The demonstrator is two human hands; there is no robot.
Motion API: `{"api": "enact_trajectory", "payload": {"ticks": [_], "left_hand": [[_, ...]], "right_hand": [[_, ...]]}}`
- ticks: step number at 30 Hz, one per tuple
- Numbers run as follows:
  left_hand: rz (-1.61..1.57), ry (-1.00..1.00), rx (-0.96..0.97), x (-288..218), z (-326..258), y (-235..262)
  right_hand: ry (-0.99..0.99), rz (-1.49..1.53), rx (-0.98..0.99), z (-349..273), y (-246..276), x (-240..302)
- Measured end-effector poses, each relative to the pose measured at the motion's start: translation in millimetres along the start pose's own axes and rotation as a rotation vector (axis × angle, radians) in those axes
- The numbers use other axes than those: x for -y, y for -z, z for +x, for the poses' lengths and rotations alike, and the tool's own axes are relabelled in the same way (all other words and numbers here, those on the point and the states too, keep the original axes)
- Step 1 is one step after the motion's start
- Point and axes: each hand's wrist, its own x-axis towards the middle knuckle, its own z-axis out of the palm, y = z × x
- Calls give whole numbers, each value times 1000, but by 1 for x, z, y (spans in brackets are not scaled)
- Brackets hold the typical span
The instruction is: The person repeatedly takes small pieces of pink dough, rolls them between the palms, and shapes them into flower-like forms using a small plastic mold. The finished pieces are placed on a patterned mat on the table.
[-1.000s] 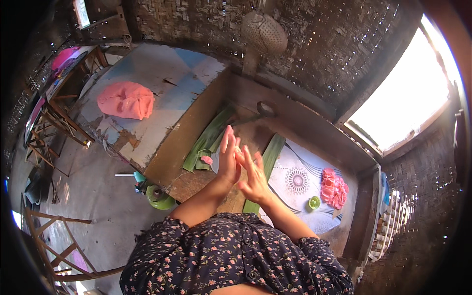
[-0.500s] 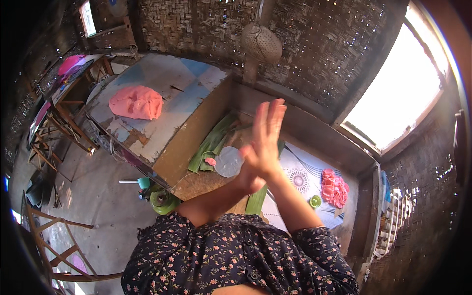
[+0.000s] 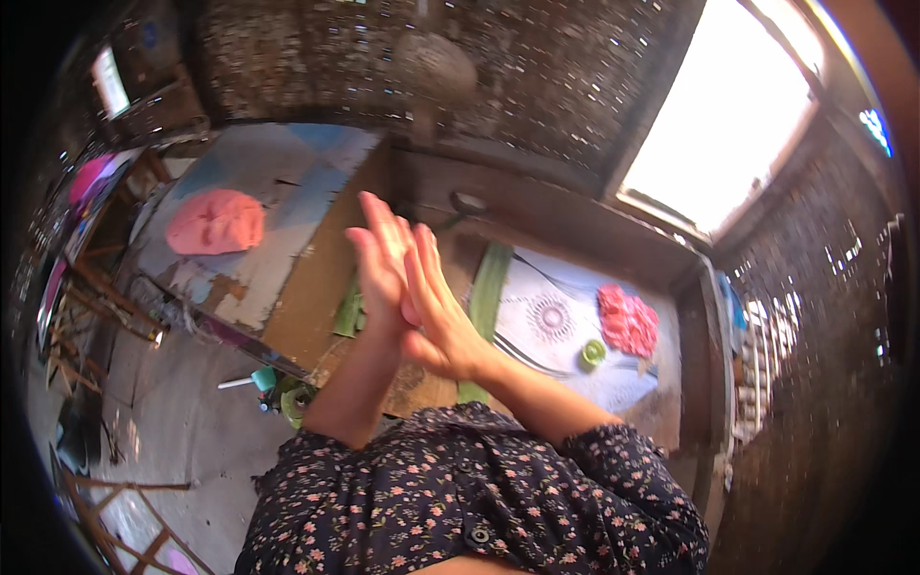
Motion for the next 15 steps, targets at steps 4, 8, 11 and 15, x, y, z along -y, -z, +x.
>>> {"api": "enact_trajectory", "payload": {"ticks": [4,8,11,15], "left_hand": [[-119,242,442,3,-10,-23],[3,322,14,-12,-6,-37],[-251,282,-68,-16,-5,-43],[-147,68,357,12,-20,-41]], "right_hand": [[-255,-409,-189,2,18,8],[150,-127,-36,-4,15,30],[40,-175,-59,-8,17,29],[-103,-209,-132,-8,28,10]]}}
